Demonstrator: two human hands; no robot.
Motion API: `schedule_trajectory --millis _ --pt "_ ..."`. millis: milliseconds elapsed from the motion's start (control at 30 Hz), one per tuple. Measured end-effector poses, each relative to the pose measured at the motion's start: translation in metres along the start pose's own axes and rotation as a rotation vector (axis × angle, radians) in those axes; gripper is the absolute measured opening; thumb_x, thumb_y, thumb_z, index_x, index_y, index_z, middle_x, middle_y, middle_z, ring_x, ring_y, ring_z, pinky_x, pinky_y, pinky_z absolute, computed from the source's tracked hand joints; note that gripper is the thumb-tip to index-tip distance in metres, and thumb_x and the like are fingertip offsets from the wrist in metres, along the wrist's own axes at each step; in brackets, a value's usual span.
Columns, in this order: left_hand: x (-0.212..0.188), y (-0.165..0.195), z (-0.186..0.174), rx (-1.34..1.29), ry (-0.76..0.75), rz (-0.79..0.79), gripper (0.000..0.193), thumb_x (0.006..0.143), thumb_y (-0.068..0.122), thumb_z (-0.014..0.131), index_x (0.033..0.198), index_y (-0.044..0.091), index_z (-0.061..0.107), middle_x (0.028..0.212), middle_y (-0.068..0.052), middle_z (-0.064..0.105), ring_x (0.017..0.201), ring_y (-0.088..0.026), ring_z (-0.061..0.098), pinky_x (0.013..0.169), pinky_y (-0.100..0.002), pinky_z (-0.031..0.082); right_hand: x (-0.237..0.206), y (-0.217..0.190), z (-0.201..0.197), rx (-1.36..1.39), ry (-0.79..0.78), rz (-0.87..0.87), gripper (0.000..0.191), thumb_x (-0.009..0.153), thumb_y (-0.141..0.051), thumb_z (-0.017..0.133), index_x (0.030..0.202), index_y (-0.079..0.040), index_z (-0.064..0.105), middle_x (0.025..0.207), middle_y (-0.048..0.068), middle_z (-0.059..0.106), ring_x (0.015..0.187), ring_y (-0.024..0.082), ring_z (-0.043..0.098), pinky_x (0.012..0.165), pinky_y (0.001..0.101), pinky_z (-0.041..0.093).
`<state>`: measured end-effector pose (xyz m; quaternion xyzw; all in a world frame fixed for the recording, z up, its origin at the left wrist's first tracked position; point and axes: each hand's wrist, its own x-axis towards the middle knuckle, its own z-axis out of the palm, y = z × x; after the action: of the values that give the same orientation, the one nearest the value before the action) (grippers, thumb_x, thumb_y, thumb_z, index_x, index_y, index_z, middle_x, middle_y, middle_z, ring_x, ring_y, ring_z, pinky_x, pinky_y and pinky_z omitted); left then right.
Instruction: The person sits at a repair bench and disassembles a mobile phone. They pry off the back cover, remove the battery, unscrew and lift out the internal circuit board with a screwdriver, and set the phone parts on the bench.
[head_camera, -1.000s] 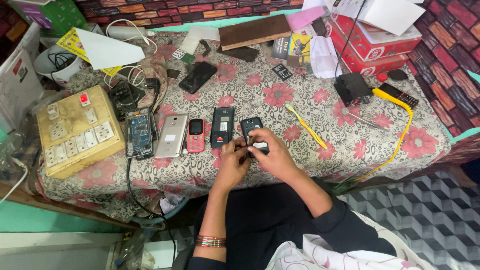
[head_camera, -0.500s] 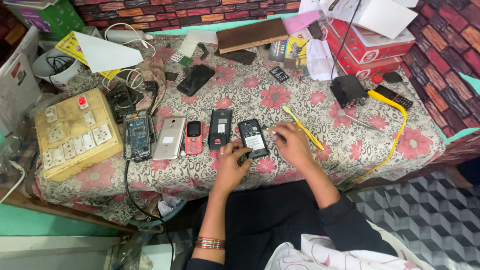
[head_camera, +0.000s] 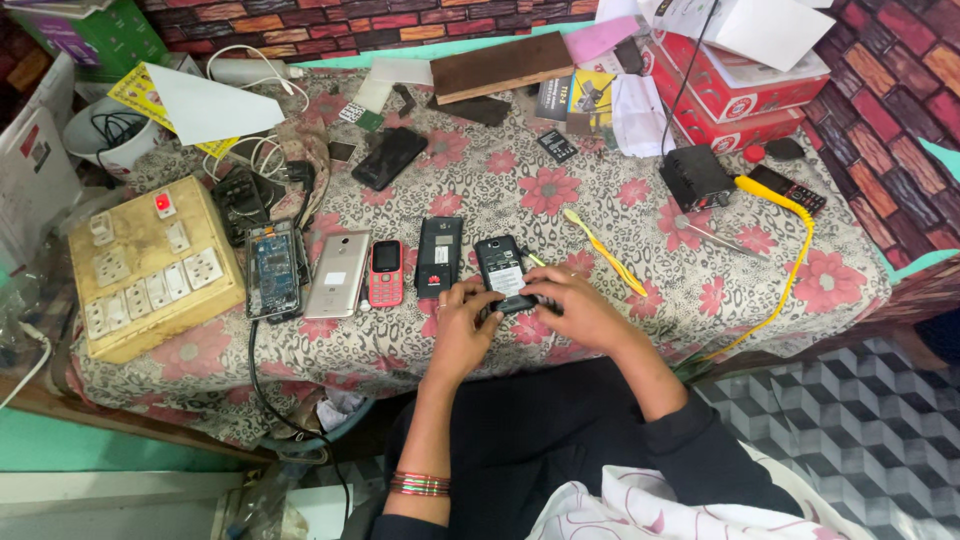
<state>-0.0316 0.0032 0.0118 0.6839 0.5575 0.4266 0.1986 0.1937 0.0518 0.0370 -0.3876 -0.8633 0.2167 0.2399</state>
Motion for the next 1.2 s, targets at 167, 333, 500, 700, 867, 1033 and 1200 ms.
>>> schedule_trajectory --millis 167,333,500,700,867,1033,1200 --pt "0.0 0.001 0.0 -0.017 0.007 0.009 0.032 0.078 0.012 0.08 0.11 0.013 0.078 0.117 -0.01 0.062 0.115 -0.032 0.053 0.099 -0.044 0.045 0.002 0.003 -0.005 0.007 0.038 -0.044 0.036 0.084 -0.013 0.067 0.12 -0.01 0.072 0.134 0.006 0.063 0.123 0.028 0.06 0.102 0.0397 0.049" --pt "0.001 0.001 0.0 0.0 0.014 0.02 0.034 0.075 0.014 0.082 0.109 0.013 0.078 0.116 -0.01 0.062 0.115 -0.033 0.053 0.1 -0.045 0.044 0.007 -0.004 -0.008 -0.145 0.017 -0.128 0.035 0.082 -0.016 0.071 0.116 -0.011 0.074 0.128 0.006 0.066 0.117 0.03 0.061 0.098 0.0436 0.048" --pt "0.003 0.0 0.003 0.065 0.003 0.002 0.037 0.073 0.018 0.084 0.11 0.016 0.077 0.118 -0.01 0.06 0.115 -0.033 0.052 0.099 -0.049 0.043 0.015 -0.003 -0.01 -0.218 -0.024 -0.251 0.035 0.081 -0.018 0.071 0.114 -0.007 0.072 0.122 0.007 0.067 0.114 0.03 0.063 0.096 0.0426 0.051" --pt "0.006 0.004 0.008 0.152 -0.045 -0.044 0.039 0.071 0.019 0.084 0.109 0.016 0.074 0.119 -0.008 0.057 0.117 -0.033 0.051 0.097 -0.051 0.043 0.02 0.002 -0.006 -0.366 -0.071 -0.311 0.025 0.085 -0.016 0.069 0.109 -0.007 0.071 0.11 0.006 0.068 0.107 0.027 0.065 0.092 0.0401 0.054" --pt "0.008 0.007 0.006 0.173 -0.066 -0.046 0.04 0.07 0.018 0.083 0.108 0.016 0.072 0.122 -0.009 0.054 0.119 -0.034 0.049 0.096 -0.053 0.042 0.029 -0.003 -0.008 -0.46 -0.111 -0.439 0.034 0.081 -0.018 0.072 0.112 -0.006 0.068 0.106 0.009 0.067 0.103 0.029 0.064 0.085 0.042 0.055" --pt "0.01 0.008 0.01 0.219 -0.07 -0.007 0.041 0.067 0.015 0.081 0.107 0.011 0.07 0.145 -0.007 0.052 0.13 -0.036 0.044 0.097 -0.058 0.04 0.027 -0.01 -0.011 -0.507 -0.203 -0.405 0.039 0.077 -0.016 0.073 0.113 -0.005 0.065 0.11 0.01 0.065 0.106 0.029 0.064 0.082 0.0413 0.056" --pt "0.01 0.009 0.013 0.254 -0.13 -0.057 0.048 0.067 0.018 0.081 0.112 0.01 0.067 0.148 -0.004 0.054 0.136 -0.031 0.043 0.101 -0.061 0.037 0.026 -0.013 -0.006 -0.569 -0.185 -0.411 0.036 0.08 -0.016 0.072 0.113 -0.003 0.064 0.111 0.011 0.065 0.107 0.03 0.065 0.083 0.0416 0.057"
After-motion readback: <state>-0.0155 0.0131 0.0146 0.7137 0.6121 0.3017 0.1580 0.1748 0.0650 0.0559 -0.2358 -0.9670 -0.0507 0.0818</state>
